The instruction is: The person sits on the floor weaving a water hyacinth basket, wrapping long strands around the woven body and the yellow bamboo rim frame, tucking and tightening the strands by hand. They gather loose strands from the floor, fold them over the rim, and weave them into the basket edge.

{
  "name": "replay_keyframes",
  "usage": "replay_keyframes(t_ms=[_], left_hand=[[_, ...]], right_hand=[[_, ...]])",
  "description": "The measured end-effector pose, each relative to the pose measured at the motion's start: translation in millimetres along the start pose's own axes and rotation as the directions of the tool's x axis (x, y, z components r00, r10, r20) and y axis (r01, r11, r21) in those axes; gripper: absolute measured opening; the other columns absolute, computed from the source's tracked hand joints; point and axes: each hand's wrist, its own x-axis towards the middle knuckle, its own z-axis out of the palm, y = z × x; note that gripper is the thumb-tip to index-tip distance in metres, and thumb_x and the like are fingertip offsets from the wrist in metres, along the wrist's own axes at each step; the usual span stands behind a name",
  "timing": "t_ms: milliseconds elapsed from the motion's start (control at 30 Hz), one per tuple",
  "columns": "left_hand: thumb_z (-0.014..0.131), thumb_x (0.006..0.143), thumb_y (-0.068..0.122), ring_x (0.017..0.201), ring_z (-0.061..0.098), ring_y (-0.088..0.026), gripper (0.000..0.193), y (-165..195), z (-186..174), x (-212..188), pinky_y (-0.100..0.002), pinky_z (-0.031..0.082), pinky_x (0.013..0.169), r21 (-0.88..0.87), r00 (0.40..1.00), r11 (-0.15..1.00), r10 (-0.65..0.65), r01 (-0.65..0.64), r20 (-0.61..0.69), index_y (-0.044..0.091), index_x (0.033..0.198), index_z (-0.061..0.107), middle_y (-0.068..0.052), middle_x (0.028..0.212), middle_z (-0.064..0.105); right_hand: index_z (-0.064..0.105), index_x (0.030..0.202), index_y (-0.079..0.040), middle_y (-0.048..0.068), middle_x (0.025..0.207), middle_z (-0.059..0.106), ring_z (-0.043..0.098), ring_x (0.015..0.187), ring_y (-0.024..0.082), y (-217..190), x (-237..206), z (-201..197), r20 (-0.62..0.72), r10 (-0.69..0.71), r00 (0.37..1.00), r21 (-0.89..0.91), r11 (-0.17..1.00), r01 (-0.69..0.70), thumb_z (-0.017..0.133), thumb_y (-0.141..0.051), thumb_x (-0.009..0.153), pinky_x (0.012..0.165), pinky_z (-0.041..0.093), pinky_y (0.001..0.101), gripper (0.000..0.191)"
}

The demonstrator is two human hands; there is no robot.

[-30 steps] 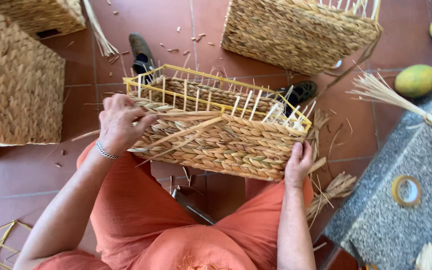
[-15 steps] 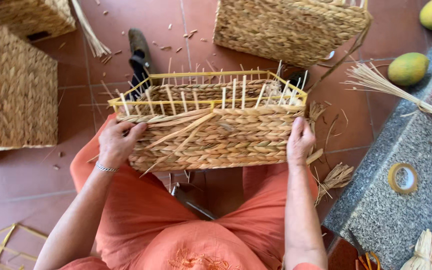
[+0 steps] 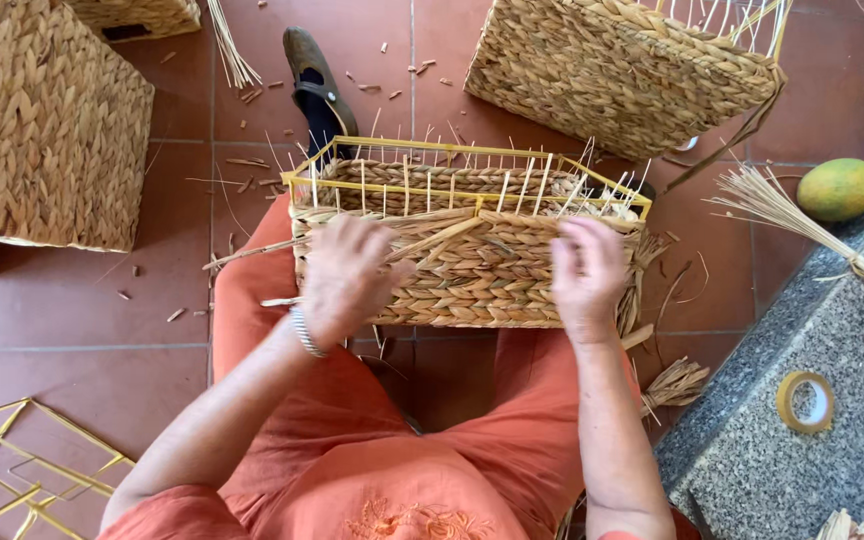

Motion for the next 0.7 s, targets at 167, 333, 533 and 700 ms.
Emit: replay_keyframes(t_ms=[167,333,533,700], left_hand=[[0.071,0.089,0.016,0.103,0.057,-0.025,0.013,5.8,46.2,-4.2,-0.043,0.045,0.090,0.159,0.958,0.987,-0.051,0.005,0.282,0.013,0.097,0.061,-0.005,0.097,0.063],[0.067,0.088,0.008,0.104,0.056,-0.028,0.028,-3.7,17.9,8.3,-0.047,0.044,0.091,0.085,0.979,0.996,-0.030,0.013,0.203,0.012,0.116,0.063,-0.006,0.103,0.065],[0.066,0.072,0.010,0.128,0.050,-0.031,0.051,28.2,-5.6,21.4,-0.054,0.038,0.109,0.295,0.933,0.898,0.356,-0.327,-0.047,0.009,0.123,0.062,-0.015,0.132,0.058],[0.066,0.083,0.007,0.117,0.059,-0.033,0.034,29.9,39.7,43.7,-0.048,0.050,0.102,0.111,0.967,0.976,0.164,-0.188,0.192,-0.001,0.115,0.060,-0.019,0.117,0.063]], right_hand=[[0.067,0.128,-0.005,0.013,0.130,0.069,0.065,0.108,0.024,-43.8,32.0,42.3,0.261,-0.277,0.925,0.159,0.957,0.242,0.078,0.003,0.087,0.099,0.056,0.0364,0.043],[0.066,0.126,-0.003,0.014,0.120,0.069,0.065,0.104,0.031,-50.9,41.4,55.8,0.345,-0.342,0.874,0.136,0.940,0.314,0.077,0.002,0.081,0.092,0.056,0.0399,0.047],[0.068,0.109,-0.004,0.011,0.099,0.072,0.069,0.092,0.027,-43.4,50.9,77.2,0.365,-0.196,0.910,0.179,0.974,0.138,0.074,0.001,0.092,0.081,0.058,0.0385,0.019],[0.068,0.111,-0.002,0.012,0.094,0.071,0.071,0.082,0.026,-35.3,51.4,74.5,0.360,-0.083,0.929,0.266,0.964,-0.017,0.071,0.000,0.093,0.072,0.058,0.0364,0.019]])
